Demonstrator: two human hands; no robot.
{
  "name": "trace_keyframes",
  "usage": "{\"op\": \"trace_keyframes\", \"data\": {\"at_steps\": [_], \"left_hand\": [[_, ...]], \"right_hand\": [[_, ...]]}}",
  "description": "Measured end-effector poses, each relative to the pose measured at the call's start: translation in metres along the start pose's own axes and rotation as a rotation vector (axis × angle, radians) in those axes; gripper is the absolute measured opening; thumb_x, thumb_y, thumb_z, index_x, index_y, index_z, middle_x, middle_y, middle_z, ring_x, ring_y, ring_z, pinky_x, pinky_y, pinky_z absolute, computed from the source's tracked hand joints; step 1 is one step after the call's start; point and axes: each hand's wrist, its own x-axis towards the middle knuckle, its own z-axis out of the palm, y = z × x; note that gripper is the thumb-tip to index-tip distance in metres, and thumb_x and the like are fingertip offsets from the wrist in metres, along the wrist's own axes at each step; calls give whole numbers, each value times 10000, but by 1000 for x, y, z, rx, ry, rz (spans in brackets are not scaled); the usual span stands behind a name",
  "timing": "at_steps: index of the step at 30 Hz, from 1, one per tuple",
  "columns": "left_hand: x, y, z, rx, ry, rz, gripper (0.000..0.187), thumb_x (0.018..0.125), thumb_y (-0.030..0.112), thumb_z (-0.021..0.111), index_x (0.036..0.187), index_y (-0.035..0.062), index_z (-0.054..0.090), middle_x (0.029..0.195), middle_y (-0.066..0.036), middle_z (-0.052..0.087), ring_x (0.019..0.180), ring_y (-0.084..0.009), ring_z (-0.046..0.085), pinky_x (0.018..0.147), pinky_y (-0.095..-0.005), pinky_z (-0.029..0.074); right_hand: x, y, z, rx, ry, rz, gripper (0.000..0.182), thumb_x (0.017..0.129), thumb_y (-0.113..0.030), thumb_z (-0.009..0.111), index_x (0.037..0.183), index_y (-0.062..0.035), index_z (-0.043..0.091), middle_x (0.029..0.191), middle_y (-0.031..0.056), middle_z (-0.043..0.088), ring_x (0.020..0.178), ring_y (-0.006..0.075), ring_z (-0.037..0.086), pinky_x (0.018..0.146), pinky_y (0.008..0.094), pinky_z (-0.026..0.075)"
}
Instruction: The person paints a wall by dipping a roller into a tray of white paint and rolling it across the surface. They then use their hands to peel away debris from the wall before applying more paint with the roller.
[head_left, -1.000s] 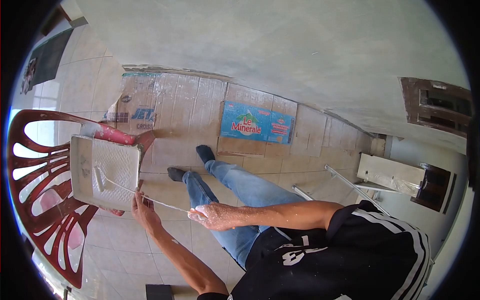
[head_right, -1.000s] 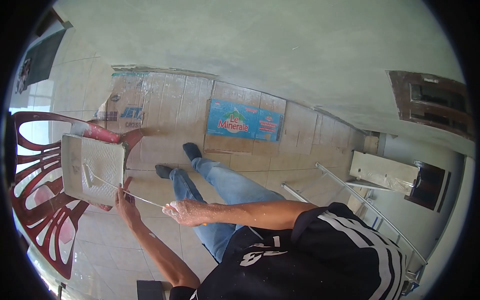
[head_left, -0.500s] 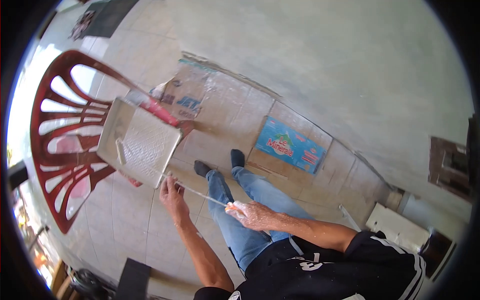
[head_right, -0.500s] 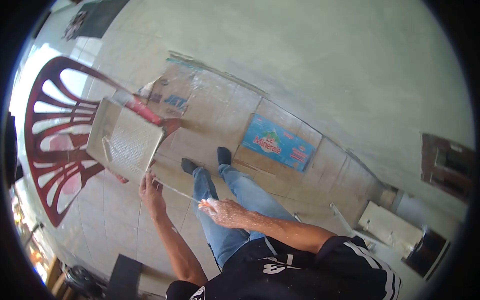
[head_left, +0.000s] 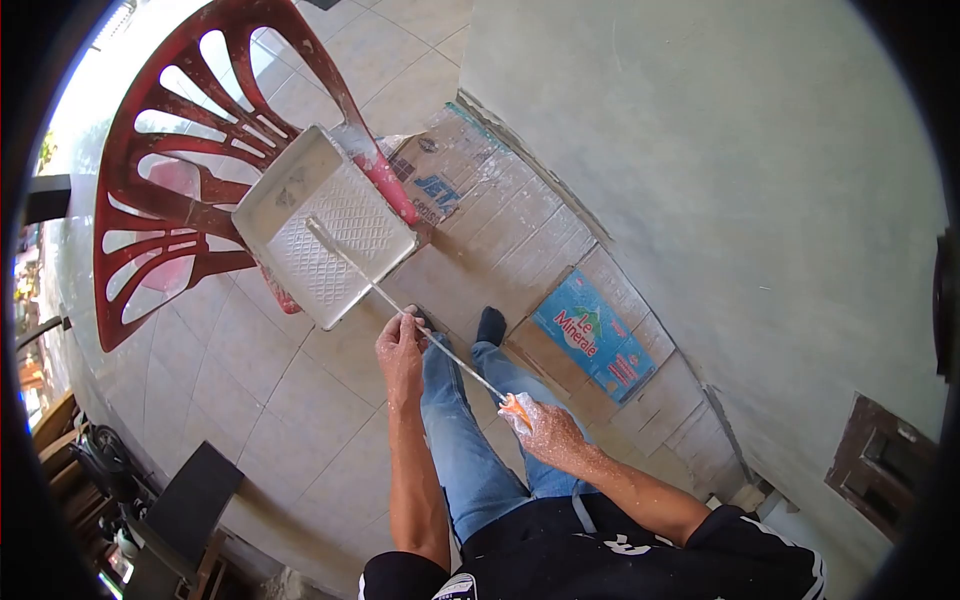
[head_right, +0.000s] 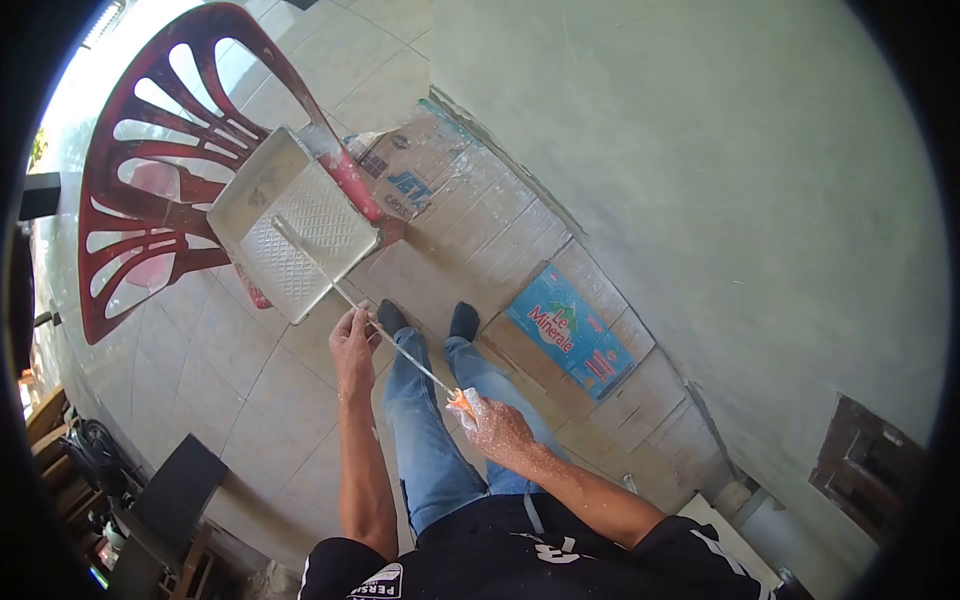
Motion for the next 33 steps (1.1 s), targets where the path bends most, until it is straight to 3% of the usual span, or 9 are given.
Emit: {"op": "trace_keyframes", "data": {"at_steps": [9,12,21,26,33], "left_hand": [[5,3,0,0,15,14,256,973,216,560,1101,15,654,848,-5,635,723,-66,554,624,-214,450],[-9,11,5,-4,-7,50,251,976,204,554,1099,7,650,847,-13,636,720,-71,554,629,-216,451],[-59,-2,61,127,-24,123,257,984,182,535,1107,-25,623,839,-34,630,731,-84,562,658,-229,469],[-67,-7,84,73,42,125,238,982,151,526,1110,-27,618,847,-37,621,727,-84,571,652,-227,476],[-28,-11,64,-10,63,76,276,994,198,514,1117,-27,616,851,-26,619,752,-88,576,677,-236,489]], "right_hand": [[1,-1,-4,4,131,-63,328,950,-356,536,1027,-36,534,820,229,644,780,437,621,665,517,485],[-2,6,-8,73,44,-25,342,946,-368,542,1031,-37,532,826,235,641,782,455,609,668,521,479],[-25,72,-19,204,58,-49,334,927,-353,591,1020,-34,555,823,244,646,807,460,614,664,499,495],[-24,93,-32,131,80,-33,335,913,-355,614,1044,-50,572,844,228,662,807,444,632,653,488,509],[6,74,-23,-111,172,-67,308,899,-359,621,1018,-78,578,840,168,675,756,386,656,621,477,516]]}}
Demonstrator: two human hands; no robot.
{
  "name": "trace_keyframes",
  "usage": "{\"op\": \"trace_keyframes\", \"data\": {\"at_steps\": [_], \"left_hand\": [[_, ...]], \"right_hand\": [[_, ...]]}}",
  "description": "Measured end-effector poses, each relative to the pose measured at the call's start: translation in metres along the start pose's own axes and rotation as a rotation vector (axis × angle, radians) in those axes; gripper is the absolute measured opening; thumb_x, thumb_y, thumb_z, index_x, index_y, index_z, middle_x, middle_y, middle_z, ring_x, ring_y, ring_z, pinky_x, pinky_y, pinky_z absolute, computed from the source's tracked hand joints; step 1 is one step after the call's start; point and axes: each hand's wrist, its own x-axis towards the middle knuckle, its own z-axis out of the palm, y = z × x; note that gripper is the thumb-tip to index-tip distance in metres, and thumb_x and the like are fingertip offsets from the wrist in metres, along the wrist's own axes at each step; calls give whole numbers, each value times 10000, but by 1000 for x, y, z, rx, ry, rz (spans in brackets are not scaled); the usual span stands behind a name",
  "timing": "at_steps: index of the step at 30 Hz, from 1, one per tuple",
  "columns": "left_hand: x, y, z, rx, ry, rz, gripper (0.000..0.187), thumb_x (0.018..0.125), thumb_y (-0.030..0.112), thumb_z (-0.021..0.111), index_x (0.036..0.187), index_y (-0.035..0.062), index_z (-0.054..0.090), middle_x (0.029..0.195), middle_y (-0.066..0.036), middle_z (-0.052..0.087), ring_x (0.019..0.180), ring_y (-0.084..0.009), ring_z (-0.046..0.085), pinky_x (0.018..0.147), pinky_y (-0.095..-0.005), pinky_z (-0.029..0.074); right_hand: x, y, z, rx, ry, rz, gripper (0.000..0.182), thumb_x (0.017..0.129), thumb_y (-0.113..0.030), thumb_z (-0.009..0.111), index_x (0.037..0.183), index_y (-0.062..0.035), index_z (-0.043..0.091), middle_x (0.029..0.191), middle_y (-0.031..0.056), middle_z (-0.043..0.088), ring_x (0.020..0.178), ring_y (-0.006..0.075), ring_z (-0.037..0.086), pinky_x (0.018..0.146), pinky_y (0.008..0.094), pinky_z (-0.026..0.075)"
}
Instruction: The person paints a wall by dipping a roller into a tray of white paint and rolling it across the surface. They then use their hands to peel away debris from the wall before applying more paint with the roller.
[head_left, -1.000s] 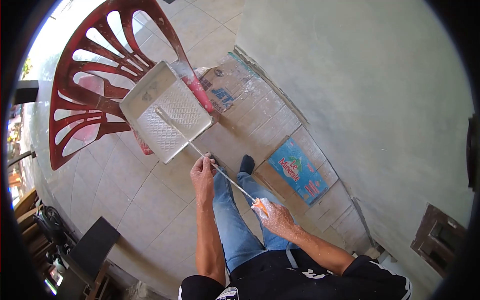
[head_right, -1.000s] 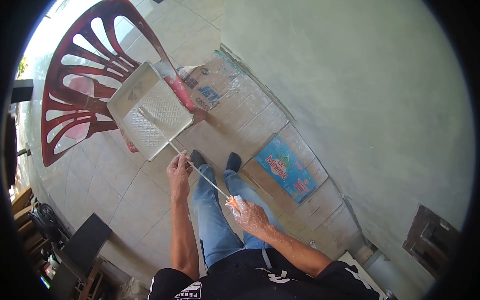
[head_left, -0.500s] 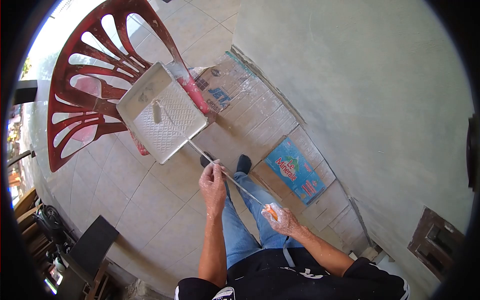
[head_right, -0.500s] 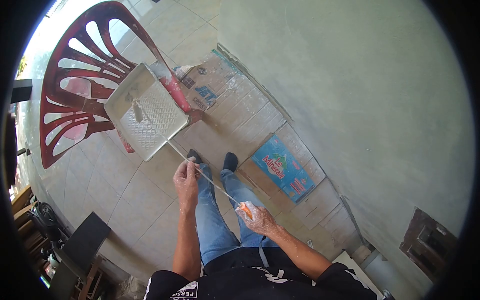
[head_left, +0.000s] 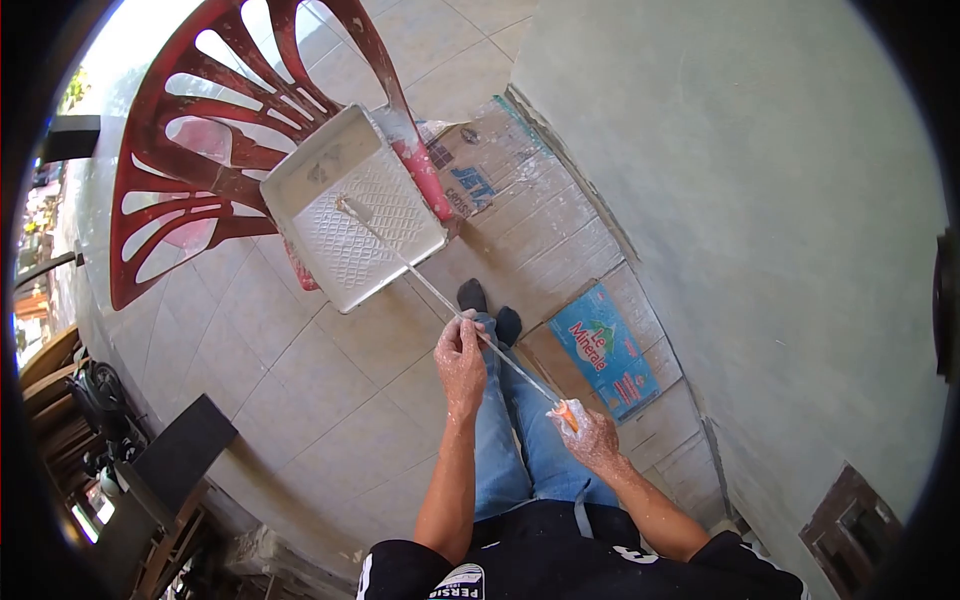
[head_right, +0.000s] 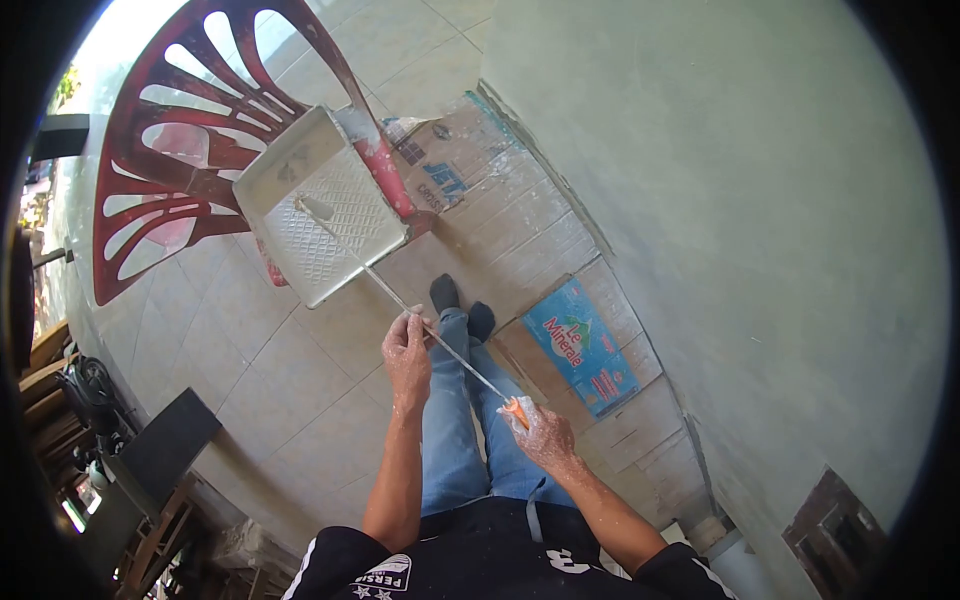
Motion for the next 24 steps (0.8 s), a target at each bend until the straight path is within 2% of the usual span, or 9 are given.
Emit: {"op": "trace_keyframes", "data": {"at_steps": [7,14,17,21,24], "left_hand": [[39,-14,-17,-72,31,-84,279,996,207,515,1121,-22,614,840,-21,614,733,-84,568,672,-229,491],[29,17,-18,-69,16,-2,256,996,198,511,1118,-3,612,856,-18,601,756,-79,564,669,-225,487],[25,24,-20,-99,48,-10,243,997,178,505,1106,-11,611,839,-16,604,747,-78,566,675,-222,488],[14,35,-15,-14,41,-15,242,997,170,508,1106,-20,608,847,-28,618,752,-85,576,689,-230,498],[12,45,-8,-13,15,2,238,997,167,509,1101,-23,608,869,-37,626,768,-88,584,698,-233,503]], "right_hand": [[27,-29,8,-57,32,43,293,865,-334,666,1018,-96,591,812,158,668,743,369,653,613,460,501],[34,-29,2,-30,83,-25,301,874,-362,651,1009,-98,599,824,151,670,732,368,657,603,465,508],[35,-27,-6,-111,23,-36,275,869,-331,657,1005,-98,601,820,149,668,727,364,653,606,464,506],[37,-38,-22,-152,84,-151,254,870,-285,653,987,-70,589,805,152,658,729,376,643,619,459,498],[37,-40,-25,-79,68,-73,251,867,-274,655,974,-61,578,804,157,656,736,386,640,631,457,500]]}}
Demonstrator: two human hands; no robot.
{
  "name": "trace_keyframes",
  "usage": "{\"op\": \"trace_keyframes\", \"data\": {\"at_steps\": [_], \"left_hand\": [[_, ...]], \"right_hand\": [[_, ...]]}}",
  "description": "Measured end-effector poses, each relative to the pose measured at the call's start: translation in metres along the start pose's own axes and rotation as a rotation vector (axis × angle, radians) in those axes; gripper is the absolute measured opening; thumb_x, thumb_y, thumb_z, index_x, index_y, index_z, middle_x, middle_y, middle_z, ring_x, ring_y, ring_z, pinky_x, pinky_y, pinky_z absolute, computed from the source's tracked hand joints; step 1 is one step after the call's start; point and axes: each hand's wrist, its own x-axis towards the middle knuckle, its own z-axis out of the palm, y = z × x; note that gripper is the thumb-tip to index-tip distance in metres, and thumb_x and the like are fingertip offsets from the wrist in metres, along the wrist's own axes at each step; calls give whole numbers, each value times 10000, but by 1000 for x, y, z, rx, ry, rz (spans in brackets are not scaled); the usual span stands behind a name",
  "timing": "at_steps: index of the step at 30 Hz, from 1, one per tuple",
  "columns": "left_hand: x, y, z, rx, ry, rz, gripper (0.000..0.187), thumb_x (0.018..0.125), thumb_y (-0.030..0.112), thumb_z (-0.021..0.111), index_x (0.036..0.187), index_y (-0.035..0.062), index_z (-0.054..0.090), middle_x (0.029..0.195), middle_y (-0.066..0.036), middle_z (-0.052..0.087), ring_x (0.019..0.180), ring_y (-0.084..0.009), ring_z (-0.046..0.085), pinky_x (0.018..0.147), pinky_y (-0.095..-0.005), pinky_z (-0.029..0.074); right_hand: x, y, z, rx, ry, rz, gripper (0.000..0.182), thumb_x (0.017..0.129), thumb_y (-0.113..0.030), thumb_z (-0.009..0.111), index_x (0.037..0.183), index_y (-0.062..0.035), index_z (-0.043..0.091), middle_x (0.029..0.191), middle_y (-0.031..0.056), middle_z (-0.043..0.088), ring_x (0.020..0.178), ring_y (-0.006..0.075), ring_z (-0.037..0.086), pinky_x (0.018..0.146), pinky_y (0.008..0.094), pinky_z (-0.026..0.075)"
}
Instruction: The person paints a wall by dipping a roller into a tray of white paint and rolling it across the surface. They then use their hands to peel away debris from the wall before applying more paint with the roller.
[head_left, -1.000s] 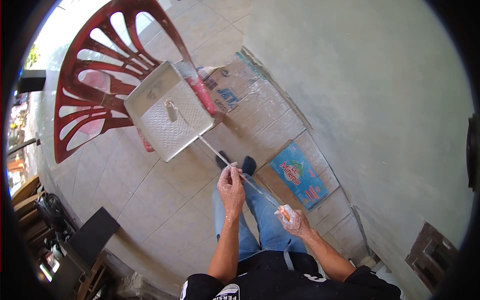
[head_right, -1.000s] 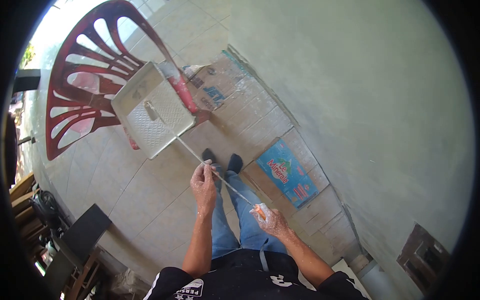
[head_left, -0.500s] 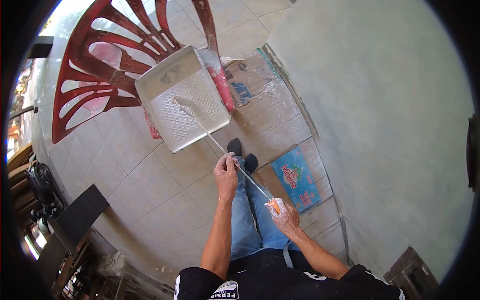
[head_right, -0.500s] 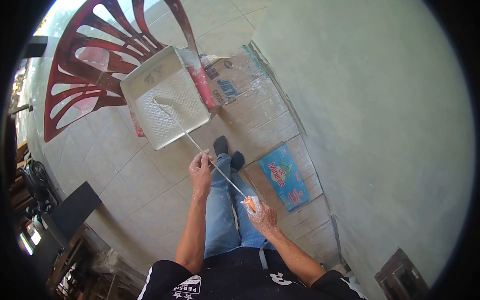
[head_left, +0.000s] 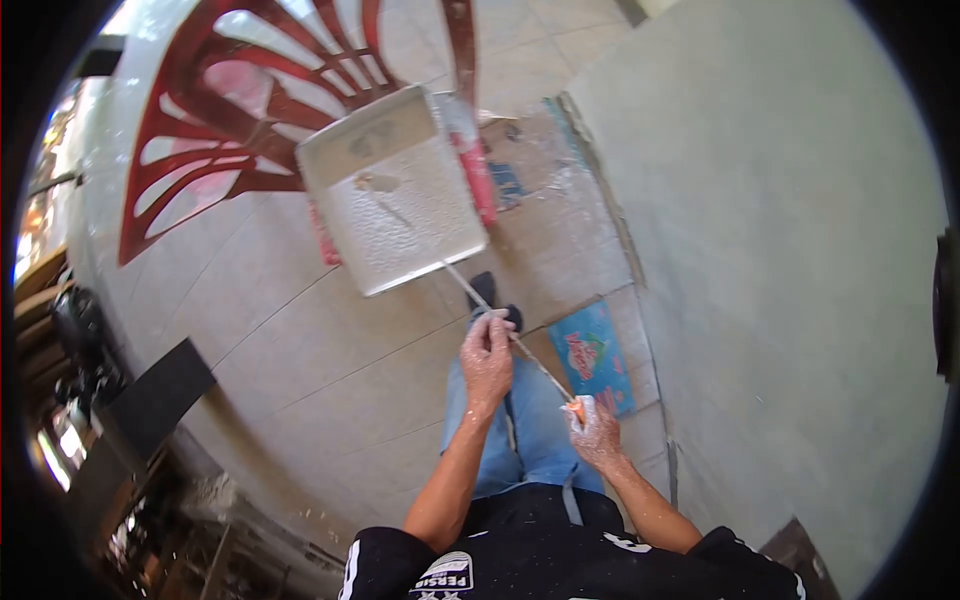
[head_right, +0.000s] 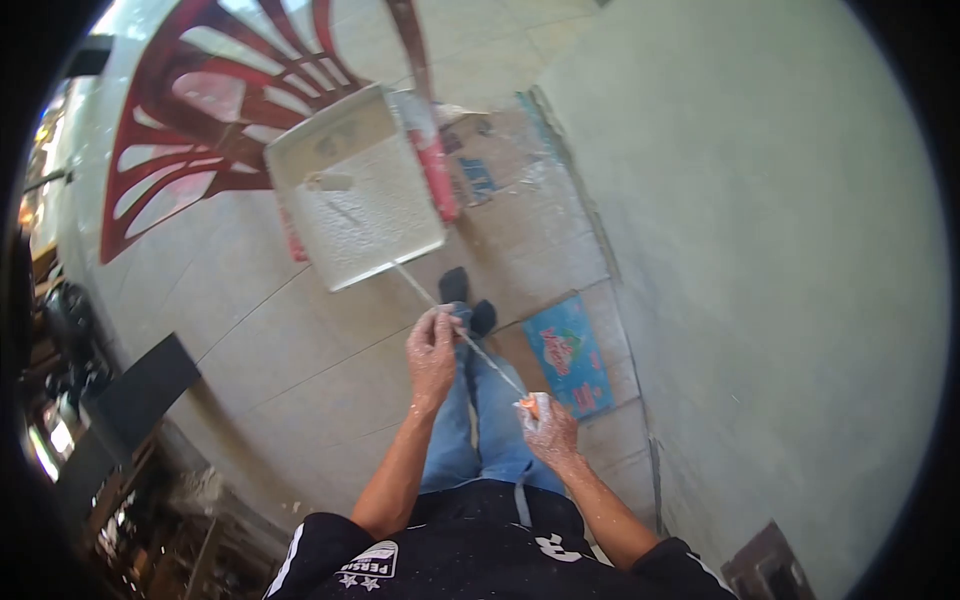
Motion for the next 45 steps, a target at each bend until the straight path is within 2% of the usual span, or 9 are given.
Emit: {"op": "trace_keyframes", "data": {"at_steps": [11,15,23,30,33,36,37,40,45], "left_hand": [[-10,-9,58,130,-277,-37,213,989,145,503,1099,-4,608,861,-39,627,753,-84,576,691,-240,494],[-5,-31,89,227,-357,13,224,969,166,517,1062,-13,616,801,-100,656,712,-136,653,656,-284,524],[38,-120,143,321,-392,-89,278,973,214,512,1062,-18,636,778,-65,638,676,-118,602,630,-278,494],[150,-217,209,481,-369,72,267,930,200,534,989,-32,654,720,-82,641,646,-132,603,613,-300,479],[193,-260,240,311,-291,124,271,919,198,544,971,-45,650,730,-80,648,648,-141,608,617,-307,483],[233,-285,259,353,-245,156,262,900,219,536,861,-18,641,805,-178,676,765,-328,661,726,-402,495],[247,-294,262,353,-241,163,264,894,220,545,885,-18,657,846,-186,686,815,-329,666,763,-408,495],[294,-310,268,406,-234,237,280,896,201,559,965,-54,652,772,-101,675,680,-162,634,647,-315,497],[345,-304,290,360,-126,269,299,892,192,556,1052,-36,666,867,-141,701,790,-251,669,748,-359,513]], "right_hand": [[-37,34,15,168,-39,266,245,899,-272,609,950,-43,538,750,210,631,746,445,620,625,494,491],[-49,46,13,226,43,359,234,918,-265,589,946,-38,537,759,219,630,766,457,612,629,489,486],[-26,99,41,207,34,517,235,928,-253,588,913,-26,532,757,232,619,765,467,599,603,492,464],[84,193,96,157,77,469,277,944,-301,570,922,-29,521,747,262,616,744,478,597,588,503,460],[134,242,122,180,139,430,307,952,-331,551,922,-26,524,742,269,615,743,482,597,594,513,458],[176,271,140,150,158,400,353,960,-368,524,915,-18,535,747,277,616,767,485,596,608,526,456],[192,275,144,136,135,426,362,962,-373,518,913,-14,537,749,279,616,771,487,594,611,526,456],[238,282,156,127,133,424,391,965,-388,502,906,-3,538,751,286,613,777,493,591,622,527,455],[301,290,173,115,170,385,416,964,-399,497,908,11,536,746,307,600,786,496,588,634,528,448]]}}
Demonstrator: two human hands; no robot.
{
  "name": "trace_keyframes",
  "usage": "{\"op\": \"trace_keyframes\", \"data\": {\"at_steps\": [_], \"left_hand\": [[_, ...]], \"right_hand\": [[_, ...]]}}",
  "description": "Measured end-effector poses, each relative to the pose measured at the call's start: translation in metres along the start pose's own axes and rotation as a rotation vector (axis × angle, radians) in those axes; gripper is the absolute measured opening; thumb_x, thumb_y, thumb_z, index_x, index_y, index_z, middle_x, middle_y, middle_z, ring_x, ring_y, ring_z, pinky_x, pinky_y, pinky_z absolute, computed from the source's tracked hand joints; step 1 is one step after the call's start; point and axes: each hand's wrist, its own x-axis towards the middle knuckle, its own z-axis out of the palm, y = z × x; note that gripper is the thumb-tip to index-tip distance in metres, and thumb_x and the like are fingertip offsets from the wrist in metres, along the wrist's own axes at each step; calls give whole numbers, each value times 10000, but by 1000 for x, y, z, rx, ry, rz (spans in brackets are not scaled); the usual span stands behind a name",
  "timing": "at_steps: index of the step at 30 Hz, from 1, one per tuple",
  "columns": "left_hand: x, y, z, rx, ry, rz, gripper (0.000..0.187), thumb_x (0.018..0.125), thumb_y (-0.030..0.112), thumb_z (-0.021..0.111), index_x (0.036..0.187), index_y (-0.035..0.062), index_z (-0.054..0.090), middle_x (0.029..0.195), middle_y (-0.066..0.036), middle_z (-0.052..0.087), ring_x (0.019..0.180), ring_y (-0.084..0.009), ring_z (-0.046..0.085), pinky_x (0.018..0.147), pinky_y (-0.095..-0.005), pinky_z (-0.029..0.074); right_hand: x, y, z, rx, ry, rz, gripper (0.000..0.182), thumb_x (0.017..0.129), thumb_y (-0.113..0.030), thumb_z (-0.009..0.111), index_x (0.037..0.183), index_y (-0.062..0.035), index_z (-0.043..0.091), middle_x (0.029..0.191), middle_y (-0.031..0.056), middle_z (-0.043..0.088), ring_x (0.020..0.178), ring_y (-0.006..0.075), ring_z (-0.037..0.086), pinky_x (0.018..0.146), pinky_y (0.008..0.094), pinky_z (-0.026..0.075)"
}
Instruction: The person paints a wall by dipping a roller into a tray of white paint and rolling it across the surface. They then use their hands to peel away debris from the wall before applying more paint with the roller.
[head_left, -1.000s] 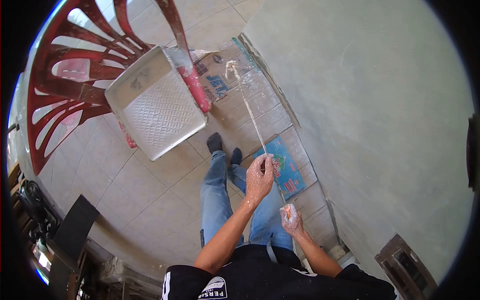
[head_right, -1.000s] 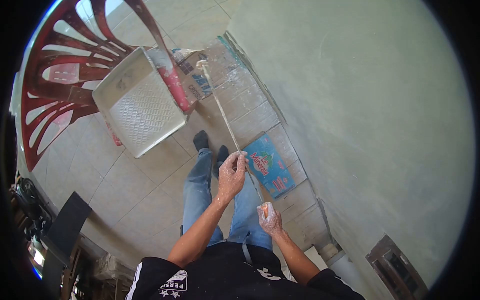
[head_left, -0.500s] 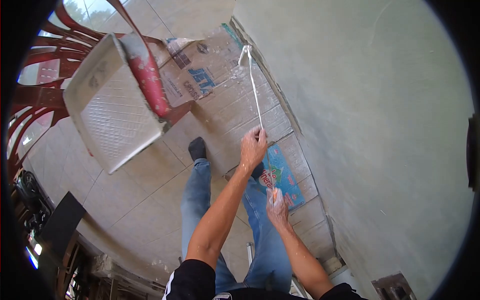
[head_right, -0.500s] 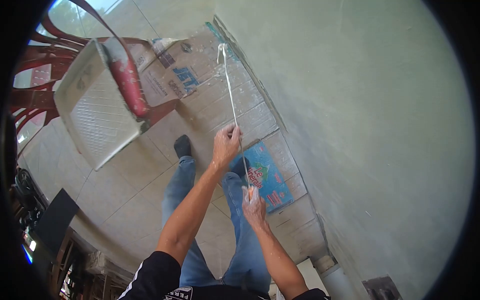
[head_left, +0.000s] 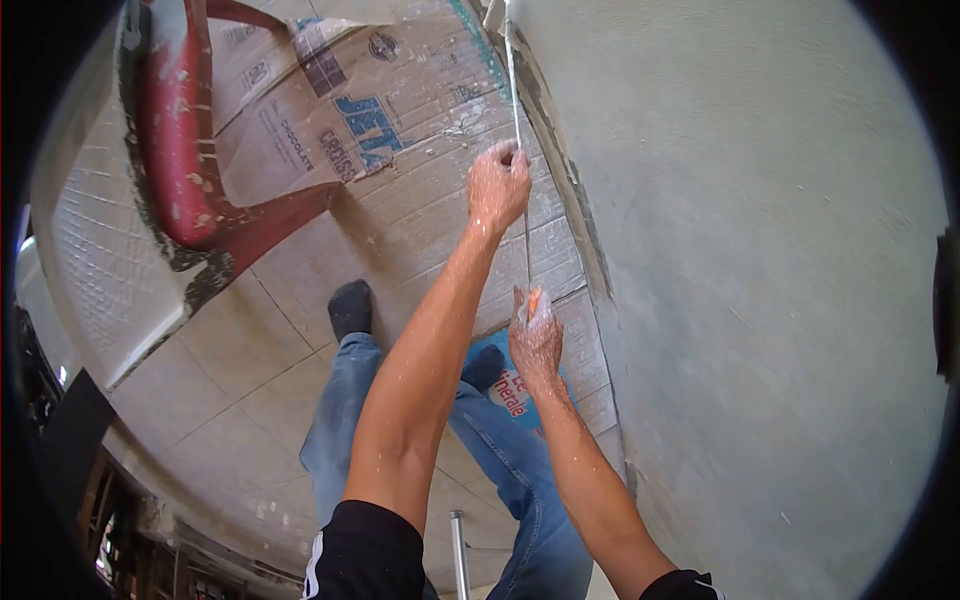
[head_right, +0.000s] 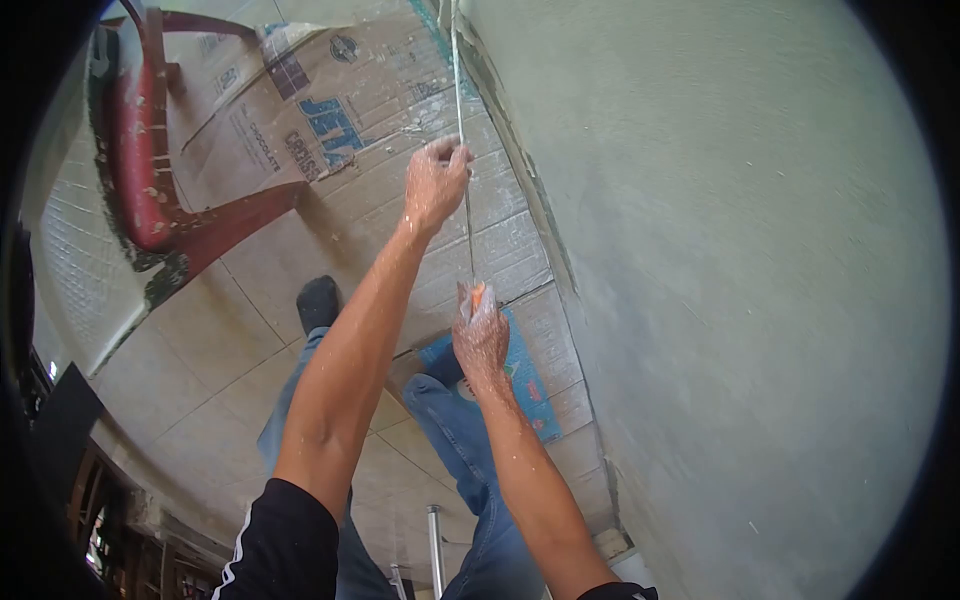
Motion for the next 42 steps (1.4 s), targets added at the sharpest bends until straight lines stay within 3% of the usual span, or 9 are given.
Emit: {"op": "trace_keyframes", "data": {"at_steps": [5,14,18,21,25,30,32,39,42], "left_hand": [[6,-3,23,-71,57,-30,268,876,164,560,1030,-18,682,953,-220,690,889,-348,674,809,-409,512],[-116,-38,58,-113,-58,-155,289,893,176,603,1094,-23,658,887,-215,656,758,-297,650,726,-403,513],[-75,-40,60,-74,14,-16,259,887,161,597,1062,-18,662,882,-224,647,770,-323,646,730,-403,510],[-8,-32,55,-145,158,60,171,869,133,544,873,-13,633,842,-238,622,804,-427,606,704,-481,480],[25,-24,49,-114,163,53,222,872,154,512,777,-30,593,782,-253,614,778,-454,598,696,-492,481],[-65,-34,61,-227,41,-41,158,874,119,558,908,-20,624,832,-228,603,801,-411,594,709,-462,475],[-99,-40,69,-205,-40,-94,266,888,172,597,1054,-27,659,878,-199,645,733,-299,649,701,-390,516],[-39,-40,63,-192,55,17,227,886,157,575,1002,-23,650,825,-195,613,741,-330,619,697,-418,490],[-1,-42,62,-246,182,29,194,881,148,558,931,-19,642,792,-212,588,754,-382,588,703,-456,469]], "right_hand": [[18,14,10,-55,76,26,372,960,-358,525,886,6,521,734,304,586,745,496,580,613,512,439],[-75,109,11,-32,58,315,300,970,-294,501,891,-4,497,728,281,556,756,499,553,614,524,409],[-39,82,-1,-62,24,253,313,974,-313,485,924,-4,503,750,289,565,780,503,555,639,532,409],[14,30,-4,-145,104,17,342,979,-304,501,904,30,509,689,234,558,651,384,577,617,436,451],[35,13,1,-41,112,36,340,974,-304,510,898,27,514,754,264,558,734,454,540,658,454,433],[-33,64,-8,-1,89,289,270,969,-242,522,901,19,520,692,214,525,656,346,556,630,433,435],[-61,69,-17,-26,136,246,261,972,-236,516,899,15,522,688,201,511,652,320,546,630,423,435],[-12,52,-4,-81,174,83,264,977,-242,515,887,6,520,684,142,508,642,260,499,631,392,430],[17,26,11,-30,154,83,266,964,-258,523,928,5,541,729,251,581,715,444,584,612,461,441]]}}
